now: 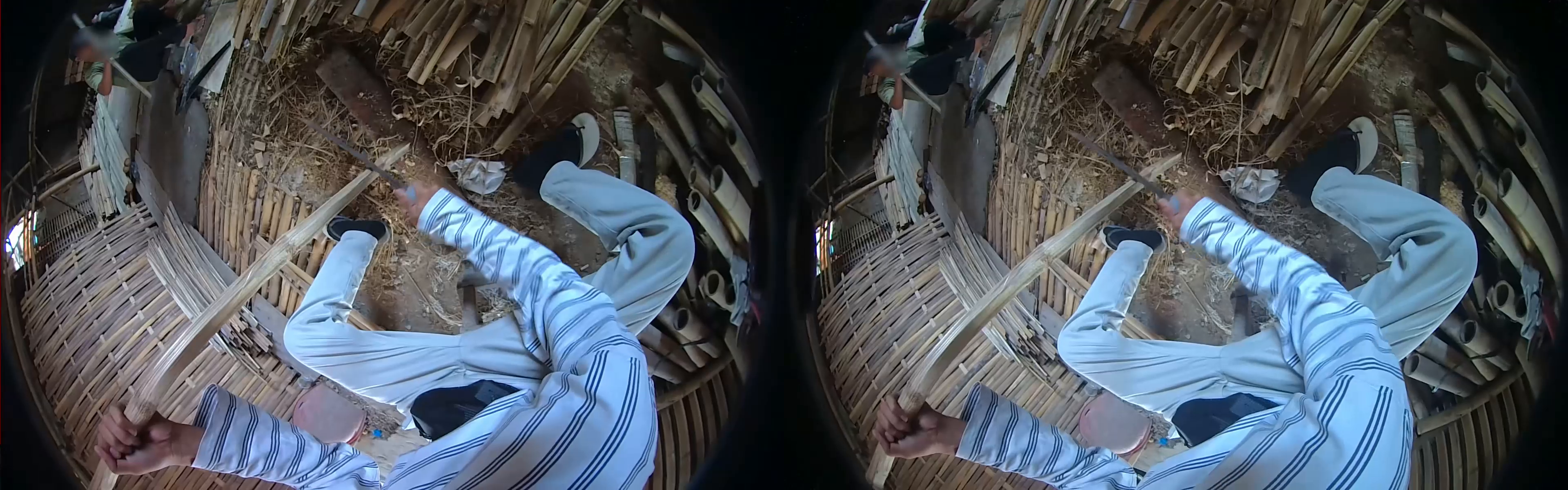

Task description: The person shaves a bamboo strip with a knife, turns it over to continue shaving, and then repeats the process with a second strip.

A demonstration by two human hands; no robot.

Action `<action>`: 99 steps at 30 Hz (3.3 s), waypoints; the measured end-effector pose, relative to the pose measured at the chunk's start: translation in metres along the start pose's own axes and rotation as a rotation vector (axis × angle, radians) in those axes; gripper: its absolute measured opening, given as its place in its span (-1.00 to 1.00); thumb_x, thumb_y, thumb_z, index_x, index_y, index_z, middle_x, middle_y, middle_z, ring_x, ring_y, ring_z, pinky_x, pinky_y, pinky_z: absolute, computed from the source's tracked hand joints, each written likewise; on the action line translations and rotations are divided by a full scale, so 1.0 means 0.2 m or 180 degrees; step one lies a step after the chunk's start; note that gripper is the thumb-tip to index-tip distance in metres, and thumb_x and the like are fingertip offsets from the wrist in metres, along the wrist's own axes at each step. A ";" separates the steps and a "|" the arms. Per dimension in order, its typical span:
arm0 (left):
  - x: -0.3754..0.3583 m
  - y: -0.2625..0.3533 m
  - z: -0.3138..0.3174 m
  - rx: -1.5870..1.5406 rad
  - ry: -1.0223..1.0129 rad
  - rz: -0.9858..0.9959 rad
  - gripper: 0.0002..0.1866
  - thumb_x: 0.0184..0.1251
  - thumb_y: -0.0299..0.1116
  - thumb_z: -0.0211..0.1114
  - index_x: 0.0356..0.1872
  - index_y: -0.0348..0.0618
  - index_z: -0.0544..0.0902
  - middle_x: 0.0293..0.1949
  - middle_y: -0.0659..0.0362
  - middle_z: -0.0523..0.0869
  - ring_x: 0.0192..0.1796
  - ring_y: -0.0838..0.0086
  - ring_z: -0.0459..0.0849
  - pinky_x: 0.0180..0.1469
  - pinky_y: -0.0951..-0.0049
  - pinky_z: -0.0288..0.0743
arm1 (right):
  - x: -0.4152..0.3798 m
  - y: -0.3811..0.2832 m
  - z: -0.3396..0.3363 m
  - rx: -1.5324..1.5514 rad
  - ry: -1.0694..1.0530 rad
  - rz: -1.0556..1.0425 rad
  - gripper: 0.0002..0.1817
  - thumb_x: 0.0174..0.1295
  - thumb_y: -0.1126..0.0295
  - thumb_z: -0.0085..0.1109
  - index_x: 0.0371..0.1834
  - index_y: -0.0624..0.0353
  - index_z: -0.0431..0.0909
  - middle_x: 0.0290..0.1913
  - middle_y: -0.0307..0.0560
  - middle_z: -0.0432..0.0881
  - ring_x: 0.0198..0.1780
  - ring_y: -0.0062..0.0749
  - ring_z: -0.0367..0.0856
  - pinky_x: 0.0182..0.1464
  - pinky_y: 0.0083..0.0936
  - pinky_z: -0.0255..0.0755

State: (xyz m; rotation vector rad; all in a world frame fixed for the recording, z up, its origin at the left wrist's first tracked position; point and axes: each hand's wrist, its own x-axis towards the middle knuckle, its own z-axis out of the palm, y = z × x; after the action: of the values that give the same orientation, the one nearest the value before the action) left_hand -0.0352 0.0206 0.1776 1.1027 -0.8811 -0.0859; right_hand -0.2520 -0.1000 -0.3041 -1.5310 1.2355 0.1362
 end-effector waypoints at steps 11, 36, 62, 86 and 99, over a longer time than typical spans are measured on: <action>0.06 -0.02 -0.11 0.0154 0.0134 0.0132 -0.61 0.15 -0.42 0.09 -0.74 0.05 0.09 -0.73 0.34 0.06 -0.67 0.61 0.05 -0.46 0.63 0.10 | 0.09 0.04 0.18 0.0436 0.0972 -0.0522 -0.50 0.28 -0.09 -0.12 -0.37 0.16 0.55 -0.62 0.18 0.53 -0.48 0.15 0.58 -0.42 -0.08 0.46; 0.03 0.04 -0.19 0.0041 0.0136 0.0160 -0.64 0.08 -0.34 0.14 -0.77 0.07 0.16 -0.79 0.37 0.14 -0.70 0.59 0.18 -0.33 0.55 0.28 | 0.04 0.08 0.05 0.0242 0.0578 -0.0240 -0.30 0.31 -0.22 -0.33 -0.03 0.19 0.56 -0.14 0.30 0.61 -0.09 0.15 0.60 0.02 -0.08 0.41; 0.00 -0.03 -0.07 0.0875 0.0578 0.0353 -0.60 0.27 -0.33 0.02 -0.72 0.07 0.07 -0.73 0.34 -0.01 -0.65 0.60 0.00 -0.54 0.60 0.04 | -0.11 -0.04 -0.04 -0.0311 -0.0469 0.0149 -0.49 0.09 0.10 0.16 0.15 -0.07 0.47 0.00 0.11 0.60 0.05 -0.04 0.56 0.12 -0.23 0.44; 0.00 0.01 -0.05 -0.0316 -0.0284 0.0050 -0.68 0.10 -0.37 0.13 -0.73 0.05 0.21 -0.79 0.39 0.12 -0.74 0.64 0.08 -0.49 0.66 0.14 | 0.41 0.27 0.32 0.0521 0.0036 0.0689 -0.57 0.08 0.26 0.25 0.05 0.09 0.53 -0.24 0.08 0.65 -0.26 -0.22 0.62 -0.17 -0.42 0.54; 0.08 -0.08 -0.12 0.1409 0.0684 0.0381 -0.65 0.15 -0.37 0.03 -0.68 0.04 0.05 -0.67 0.29 0.04 -0.61 0.53 0.06 -0.46 0.51 0.14 | 0.18 0.24 0.31 -0.0133 0.0185 0.1022 -0.46 -0.01 0.10 0.24 0.07 0.06 0.51 -0.10 0.15 0.63 -0.05 0.02 0.59 0.06 -0.20 0.47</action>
State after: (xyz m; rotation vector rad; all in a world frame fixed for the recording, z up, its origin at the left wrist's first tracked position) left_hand -0.0028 0.0240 0.1703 1.4355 -0.7880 0.3364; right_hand -0.2395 -0.0663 -0.3832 -1.3703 1.5278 0.3307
